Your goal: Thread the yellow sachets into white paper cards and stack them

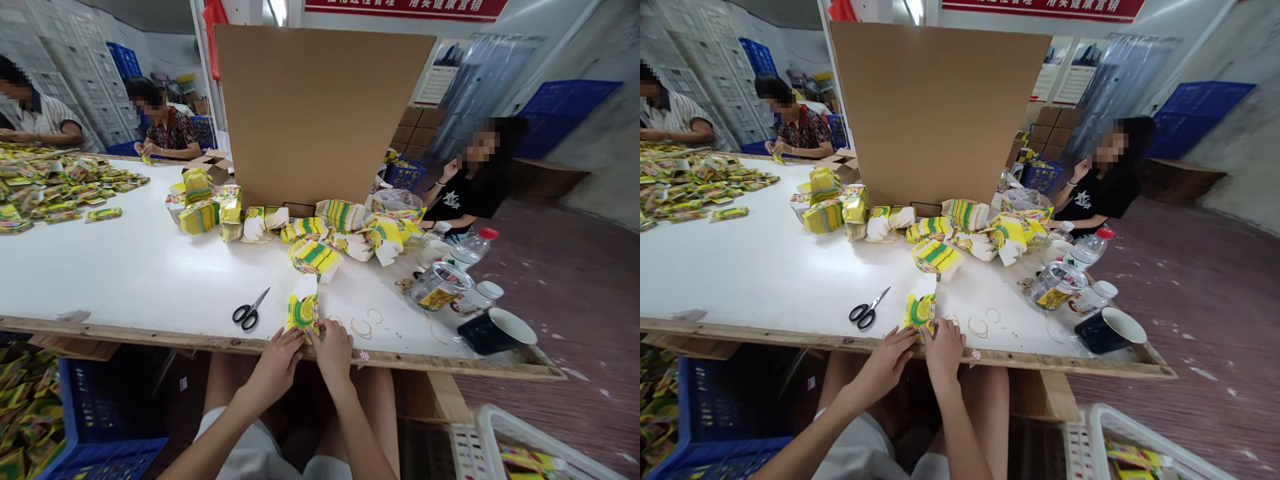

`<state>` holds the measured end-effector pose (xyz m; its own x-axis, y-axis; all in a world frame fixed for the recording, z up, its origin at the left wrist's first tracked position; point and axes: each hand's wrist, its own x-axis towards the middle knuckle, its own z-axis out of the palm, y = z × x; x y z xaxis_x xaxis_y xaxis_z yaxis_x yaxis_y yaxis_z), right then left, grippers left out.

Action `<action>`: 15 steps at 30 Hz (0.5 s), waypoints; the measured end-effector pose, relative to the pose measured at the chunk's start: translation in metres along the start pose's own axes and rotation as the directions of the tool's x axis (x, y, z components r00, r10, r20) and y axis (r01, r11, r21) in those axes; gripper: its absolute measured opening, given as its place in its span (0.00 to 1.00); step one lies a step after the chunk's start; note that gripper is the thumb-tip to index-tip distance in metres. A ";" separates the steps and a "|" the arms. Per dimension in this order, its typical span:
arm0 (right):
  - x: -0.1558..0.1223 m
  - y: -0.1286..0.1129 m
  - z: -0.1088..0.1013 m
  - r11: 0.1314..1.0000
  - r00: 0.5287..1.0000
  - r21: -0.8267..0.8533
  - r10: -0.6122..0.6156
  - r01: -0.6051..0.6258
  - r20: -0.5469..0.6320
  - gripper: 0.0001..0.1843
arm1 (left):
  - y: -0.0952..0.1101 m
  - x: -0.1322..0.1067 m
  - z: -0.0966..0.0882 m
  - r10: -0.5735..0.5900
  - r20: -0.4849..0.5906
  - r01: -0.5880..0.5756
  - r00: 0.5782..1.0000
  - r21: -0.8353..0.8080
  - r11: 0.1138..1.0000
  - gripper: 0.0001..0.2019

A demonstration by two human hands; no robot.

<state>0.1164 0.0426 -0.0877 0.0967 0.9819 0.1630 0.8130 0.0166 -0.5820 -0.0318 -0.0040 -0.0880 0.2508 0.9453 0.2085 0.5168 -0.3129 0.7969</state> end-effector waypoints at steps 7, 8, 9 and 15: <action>-0.010 0.005 0.000 0.995 0.999 0.100 -0.013 0.017 -0.043 0.07 | 0.004 -0.002 0.008 0.013 0.026 -0.013 1.000 0.010 1.000 0.24; -0.010 0.005 0.001 0.991 0.998 0.131 -0.007 0.015 -0.058 0.08 | 0.004 -0.002 0.008 0.011 0.020 -0.011 1.000 0.000 1.000 0.24; -0.011 0.005 0.002 0.986 0.997 0.165 0.001 0.011 -0.074 0.09 | 0.004 -0.002 0.008 0.008 0.011 -0.008 1.000 -0.014 1.000 0.24; -0.020 0.005 -0.005 0.890 0.984 0.454 0.123 -0.053 -0.128 0.20 | 0.010 -0.009 0.002 -0.070 -0.145 0.048 0.987 -0.148 0.988 0.16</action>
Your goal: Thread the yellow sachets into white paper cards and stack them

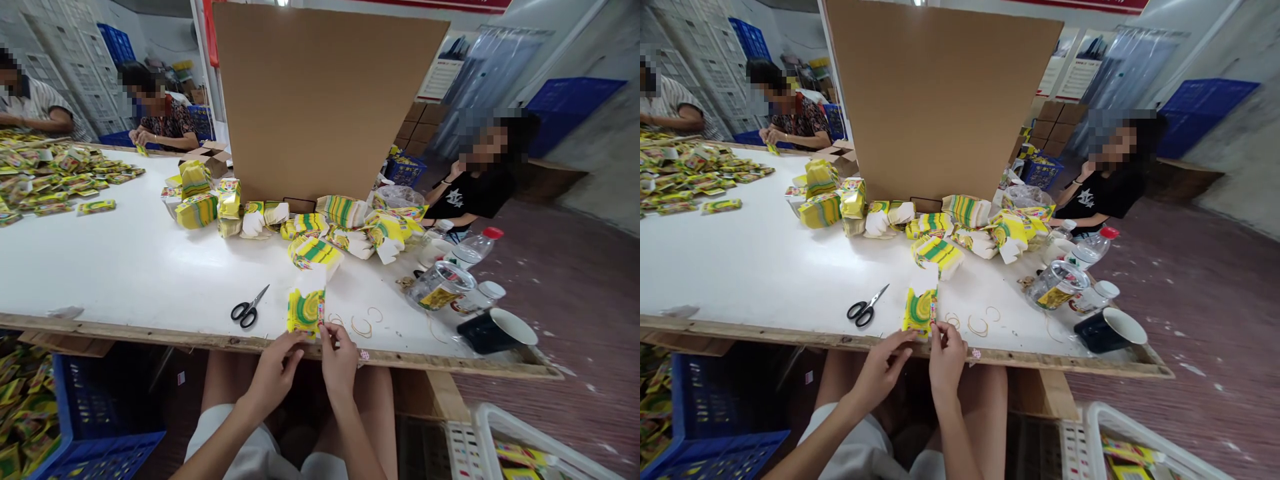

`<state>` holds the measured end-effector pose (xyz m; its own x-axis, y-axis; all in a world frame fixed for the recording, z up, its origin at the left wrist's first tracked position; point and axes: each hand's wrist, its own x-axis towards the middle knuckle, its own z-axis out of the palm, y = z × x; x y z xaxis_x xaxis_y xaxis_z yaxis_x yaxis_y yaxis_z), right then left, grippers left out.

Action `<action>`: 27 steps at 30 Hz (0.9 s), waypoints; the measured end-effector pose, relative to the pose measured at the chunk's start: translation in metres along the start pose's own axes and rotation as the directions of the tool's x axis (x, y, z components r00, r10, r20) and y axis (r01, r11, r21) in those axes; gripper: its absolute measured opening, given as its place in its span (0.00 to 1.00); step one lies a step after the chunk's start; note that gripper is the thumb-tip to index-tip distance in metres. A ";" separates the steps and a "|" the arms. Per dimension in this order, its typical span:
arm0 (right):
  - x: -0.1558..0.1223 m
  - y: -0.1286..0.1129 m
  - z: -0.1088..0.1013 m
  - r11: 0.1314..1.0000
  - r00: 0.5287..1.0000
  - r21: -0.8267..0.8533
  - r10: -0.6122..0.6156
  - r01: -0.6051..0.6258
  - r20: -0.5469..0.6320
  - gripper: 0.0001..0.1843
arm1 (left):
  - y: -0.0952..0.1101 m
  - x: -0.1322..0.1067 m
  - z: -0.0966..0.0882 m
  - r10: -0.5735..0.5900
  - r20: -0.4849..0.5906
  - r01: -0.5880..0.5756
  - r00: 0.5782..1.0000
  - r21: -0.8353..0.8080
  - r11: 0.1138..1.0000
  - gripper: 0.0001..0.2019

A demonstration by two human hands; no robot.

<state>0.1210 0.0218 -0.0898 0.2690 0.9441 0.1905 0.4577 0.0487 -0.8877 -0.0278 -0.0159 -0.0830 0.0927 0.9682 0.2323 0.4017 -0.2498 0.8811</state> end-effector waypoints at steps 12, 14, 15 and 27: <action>-0.073 -0.006 -0.028 0.663 0.888 0.596 0.288 -0.454 0.357 0.13 | 0.028 -0.008 -0.005 -0.201 0.428 0.459 0.881 -0.876 0.145 0.21; -0.073 -0.008 -0.030 0.658 0.894 0.609 0.276 -0.443 0.352 0.12 | 0.031 -0.010 -0.005 -0.197 0.414 0.442 0.889 -0.888 0.126 0.18; -0.072 -0.010 -0.031 0.662 0.898 0.610 0.266 -0.435 0.352 0.12 | 0.032 -0.010 -0.006 -0.209 0.405 0.436 0.890 -0.891 0.127 0.17; -0.083 -0.021 -0.038 0.882 0.931 0.361 0.193 -0.304 0.311 0.17 | 0.030 -0.013 0.006 -0.323 0.248 0.376 0.913 -0.819 0.434 0.18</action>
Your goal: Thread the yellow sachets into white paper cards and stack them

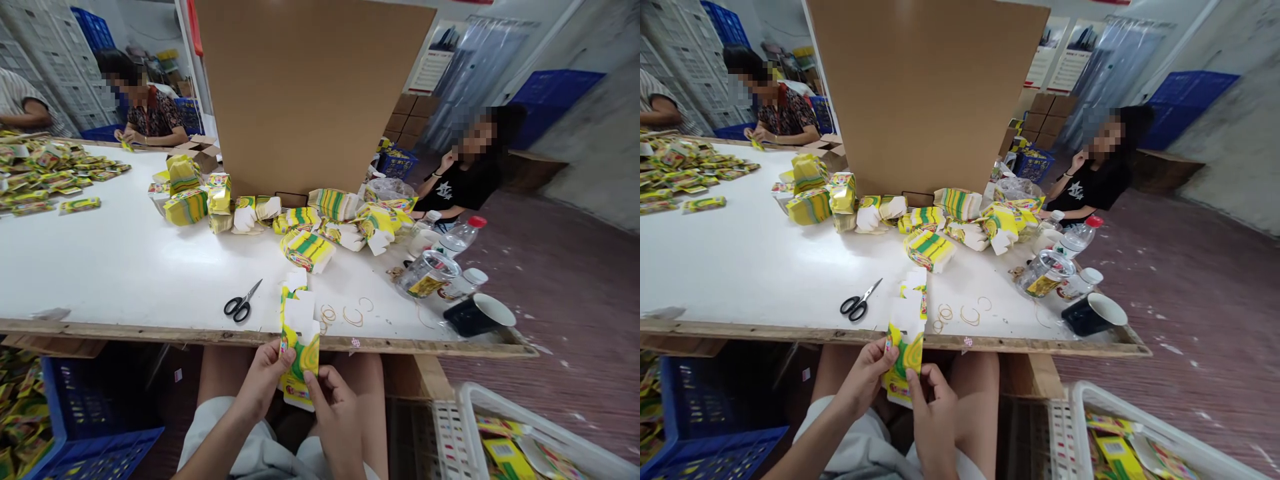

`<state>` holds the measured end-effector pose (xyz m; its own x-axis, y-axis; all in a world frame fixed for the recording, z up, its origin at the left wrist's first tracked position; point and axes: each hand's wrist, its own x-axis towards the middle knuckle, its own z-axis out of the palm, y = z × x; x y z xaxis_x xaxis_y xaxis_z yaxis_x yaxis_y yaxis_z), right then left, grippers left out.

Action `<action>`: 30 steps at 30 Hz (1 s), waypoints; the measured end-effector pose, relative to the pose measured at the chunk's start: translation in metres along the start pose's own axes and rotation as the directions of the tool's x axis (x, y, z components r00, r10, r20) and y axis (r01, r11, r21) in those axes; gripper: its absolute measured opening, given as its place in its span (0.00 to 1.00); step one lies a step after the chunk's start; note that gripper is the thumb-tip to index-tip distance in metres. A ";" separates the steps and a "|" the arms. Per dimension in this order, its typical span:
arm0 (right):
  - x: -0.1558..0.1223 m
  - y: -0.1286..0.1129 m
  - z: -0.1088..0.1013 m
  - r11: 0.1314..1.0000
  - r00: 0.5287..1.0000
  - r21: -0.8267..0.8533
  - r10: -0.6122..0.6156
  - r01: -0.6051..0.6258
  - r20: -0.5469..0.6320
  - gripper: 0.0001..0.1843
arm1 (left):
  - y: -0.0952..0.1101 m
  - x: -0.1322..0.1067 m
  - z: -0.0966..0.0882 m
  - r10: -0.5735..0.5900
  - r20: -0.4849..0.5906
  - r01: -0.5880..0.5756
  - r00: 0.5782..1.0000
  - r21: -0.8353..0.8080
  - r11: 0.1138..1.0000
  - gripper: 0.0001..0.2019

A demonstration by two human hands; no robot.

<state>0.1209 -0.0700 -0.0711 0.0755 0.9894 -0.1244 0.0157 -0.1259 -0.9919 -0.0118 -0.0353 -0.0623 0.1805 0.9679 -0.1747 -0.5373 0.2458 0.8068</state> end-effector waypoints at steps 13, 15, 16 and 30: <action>0.010 -0.017 -0.029 0.992 0.987 0.046 -0.124 0.120 0.099 0.27 | 0.016 -0.018 0.001 0.073 0.189 -0.135 0.979 0.338 0.931 0.22; 0.012 -0.023 -0.037 0.994 0.980 0.062 -0.099 0.089 0.171 0.21 | 0.019 -0.019 0.002 0.014 0.225 -0.075 0.974 0.261 0.962 0.16; 0.013 -0.026 -0.040 0.995 0.976 0.063 -0.084 0.073 0.202 0.18 | 0.019 -0.020 0.003 -0.024 0.245 -0.029 0.969 0.207 0.978 0.15; 0.017 -0.025 -0.049 0.996 0.996 -0.007 -0.086 0.086 -0.012 0.21 | 0.011 -0.016 -0.001 -0.005 0.200 -0.071 0.980 0.371 0.926 0.19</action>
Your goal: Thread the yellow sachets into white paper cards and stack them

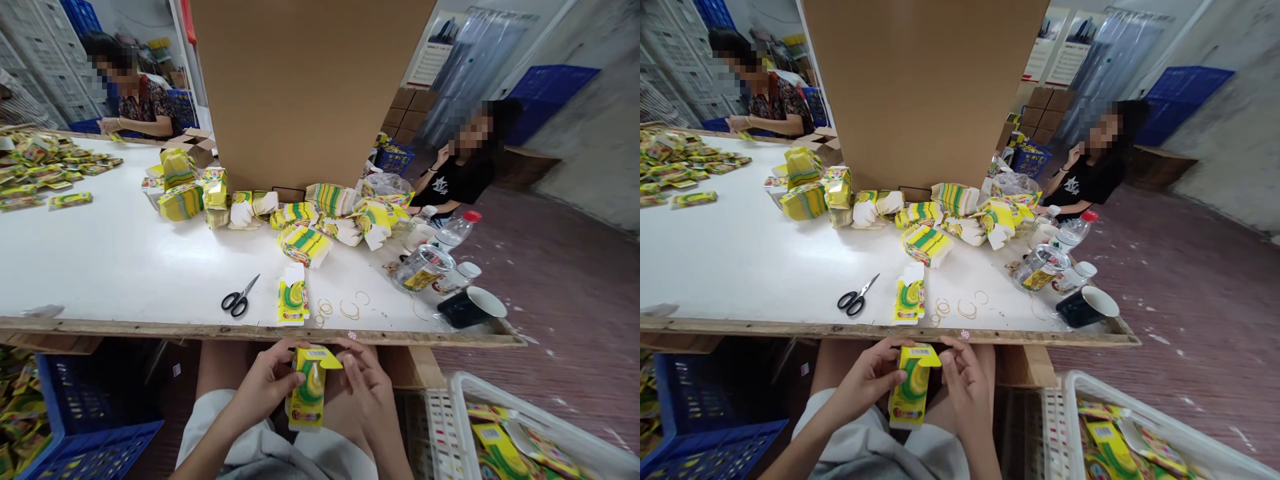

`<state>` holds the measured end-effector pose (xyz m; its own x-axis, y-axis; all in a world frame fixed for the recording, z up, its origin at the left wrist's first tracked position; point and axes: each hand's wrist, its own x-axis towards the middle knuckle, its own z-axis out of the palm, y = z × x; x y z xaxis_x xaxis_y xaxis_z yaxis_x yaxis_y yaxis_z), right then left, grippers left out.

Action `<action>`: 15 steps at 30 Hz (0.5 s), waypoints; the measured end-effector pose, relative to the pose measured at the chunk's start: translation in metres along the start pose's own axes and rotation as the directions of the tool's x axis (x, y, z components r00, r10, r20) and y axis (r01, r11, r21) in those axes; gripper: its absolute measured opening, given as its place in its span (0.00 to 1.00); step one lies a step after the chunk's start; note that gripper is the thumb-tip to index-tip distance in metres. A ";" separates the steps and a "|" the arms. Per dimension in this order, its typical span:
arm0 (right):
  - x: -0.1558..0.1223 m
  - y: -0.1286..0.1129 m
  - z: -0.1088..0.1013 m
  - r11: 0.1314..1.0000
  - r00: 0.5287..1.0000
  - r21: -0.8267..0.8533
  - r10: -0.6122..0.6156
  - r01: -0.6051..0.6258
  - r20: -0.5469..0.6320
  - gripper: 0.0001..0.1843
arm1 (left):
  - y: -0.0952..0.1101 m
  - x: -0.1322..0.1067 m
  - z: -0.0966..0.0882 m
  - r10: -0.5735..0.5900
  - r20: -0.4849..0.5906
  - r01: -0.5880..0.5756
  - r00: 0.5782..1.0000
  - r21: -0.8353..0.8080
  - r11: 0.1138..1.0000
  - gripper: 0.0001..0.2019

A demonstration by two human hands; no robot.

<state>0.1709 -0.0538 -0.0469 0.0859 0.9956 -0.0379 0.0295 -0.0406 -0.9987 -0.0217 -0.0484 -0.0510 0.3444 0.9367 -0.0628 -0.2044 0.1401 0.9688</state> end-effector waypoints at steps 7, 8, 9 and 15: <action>0.000 0.015 0.008 0.967 0.993 -0.252 0.002 0.029 0.120 0.23 | 0.001 -0.002 0.003 0.003 0.058 -0.005 0.998 0.033 0.999 0.23; 0.000 0.015 0.009 0.960 0.993 -0.278 -0.007 0.039 0.117 0.22 | 0.002 -0.003 0.003 -0.012 0.062 0.012 0.998 0.001 1.000 0.24; -0.001 0.014 0.009 0.955 0.992 -0.294 -0.010 0.047 0.127 0.22 | 0.003 -0.003 0.004 -0.024 0.065 0.026 0.998 -0.030 0.999 0.25; -0.002 0.012 0.011 0.942 0.989 -0.318 -0.069 0.109 0.134 0.19 | 0.006 -0.002 0.008 -0.041 0.042 0.044 0.998 -0.073 0.996 0.26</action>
<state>0.1606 -0.0552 -0.0589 -0.0506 0.9984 0.0271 0.3539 0.0433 -0.9343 -0.0161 -0.0525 -0.0432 0.3912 0.9156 -0.0926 -0.2553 0.2046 0.9450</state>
